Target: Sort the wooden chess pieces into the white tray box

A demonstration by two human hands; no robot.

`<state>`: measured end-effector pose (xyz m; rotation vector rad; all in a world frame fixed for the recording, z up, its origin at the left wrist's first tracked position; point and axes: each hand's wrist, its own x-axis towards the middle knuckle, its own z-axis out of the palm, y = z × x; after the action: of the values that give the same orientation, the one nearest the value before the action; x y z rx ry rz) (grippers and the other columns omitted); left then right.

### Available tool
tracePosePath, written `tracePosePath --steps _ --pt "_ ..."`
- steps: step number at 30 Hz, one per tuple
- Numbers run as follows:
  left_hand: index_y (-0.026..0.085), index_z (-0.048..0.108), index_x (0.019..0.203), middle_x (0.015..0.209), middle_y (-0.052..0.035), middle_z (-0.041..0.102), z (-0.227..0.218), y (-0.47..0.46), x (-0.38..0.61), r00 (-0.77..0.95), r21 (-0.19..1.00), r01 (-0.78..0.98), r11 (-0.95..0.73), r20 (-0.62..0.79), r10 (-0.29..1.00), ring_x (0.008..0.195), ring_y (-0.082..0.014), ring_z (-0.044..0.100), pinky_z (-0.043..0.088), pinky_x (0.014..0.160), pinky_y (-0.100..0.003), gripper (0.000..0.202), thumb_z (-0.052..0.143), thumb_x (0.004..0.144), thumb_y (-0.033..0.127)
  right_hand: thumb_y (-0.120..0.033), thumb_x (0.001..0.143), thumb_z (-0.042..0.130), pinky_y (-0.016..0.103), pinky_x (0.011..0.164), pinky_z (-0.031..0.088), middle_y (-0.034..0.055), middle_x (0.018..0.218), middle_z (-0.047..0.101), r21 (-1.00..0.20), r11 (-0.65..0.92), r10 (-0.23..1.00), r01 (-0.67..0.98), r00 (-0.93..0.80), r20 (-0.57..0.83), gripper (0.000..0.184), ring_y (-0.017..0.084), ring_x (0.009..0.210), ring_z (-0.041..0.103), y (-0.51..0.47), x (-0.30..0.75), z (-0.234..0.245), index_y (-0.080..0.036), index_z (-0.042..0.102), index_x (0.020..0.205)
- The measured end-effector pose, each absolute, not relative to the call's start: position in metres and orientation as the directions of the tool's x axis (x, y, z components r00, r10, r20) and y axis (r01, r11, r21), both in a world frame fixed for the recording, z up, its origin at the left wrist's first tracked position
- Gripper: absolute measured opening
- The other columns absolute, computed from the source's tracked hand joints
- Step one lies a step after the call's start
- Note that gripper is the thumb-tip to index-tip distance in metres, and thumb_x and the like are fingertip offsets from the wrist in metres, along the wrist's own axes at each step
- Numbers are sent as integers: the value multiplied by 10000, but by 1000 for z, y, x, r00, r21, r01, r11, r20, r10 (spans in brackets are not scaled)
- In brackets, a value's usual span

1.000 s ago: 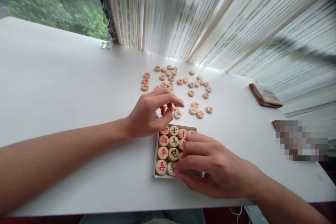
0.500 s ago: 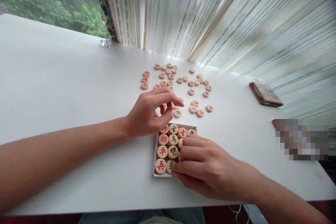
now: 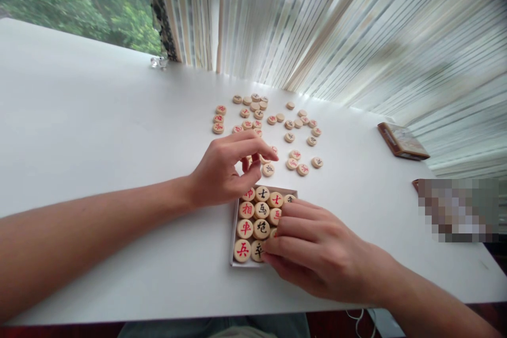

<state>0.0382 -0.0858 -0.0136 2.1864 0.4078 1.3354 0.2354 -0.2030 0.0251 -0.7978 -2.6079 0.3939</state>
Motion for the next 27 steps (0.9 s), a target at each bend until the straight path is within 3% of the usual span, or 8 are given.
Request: tracePosePath --steps 5,16,24,27 --pt "148 753 978 902 -48 727 -13 -86 38 468 591 -12 -807 716 518 734 -117 647 566 634 -238 320 560 816 -49 -154 1014 657 354 722 464 48 758 671 -353 786 614 507 -705 355 95 198 719 543 -201 240 21 -125 742 983" --pt "155 752 976 906 -50 733 -12 -86 38 473 593 -1 -805 710 522 732 -118 648 567 636 -240 316 562 820 -43 -153 1010 680 355 749 506 64 755 702 -306 804 594 510 -718 362 109 198 722 554 -199 238 19 -108 778 992" --pt "152 755 971 908 -50 738 -12 -86 38 467 588 -5 -809 717 519 731 -118 653 567 630 -238 318 561 818 -49 -148 996 695 357 715 502 59 748 698 -334 800 598 499 -711 370 83 193 714 557 -200 239 20 -111 770 997" --pt "162 755 973 903 -44 737 -12 -86 38 468 589 1 -808 714 521 735 -122 656 572 632 -241 313 570 820 -40 -127 979 697 337 649 481 45 717 678 -351 786 619 509 -656 432 59 173 663 530 -197 243 24 -126 755 972"
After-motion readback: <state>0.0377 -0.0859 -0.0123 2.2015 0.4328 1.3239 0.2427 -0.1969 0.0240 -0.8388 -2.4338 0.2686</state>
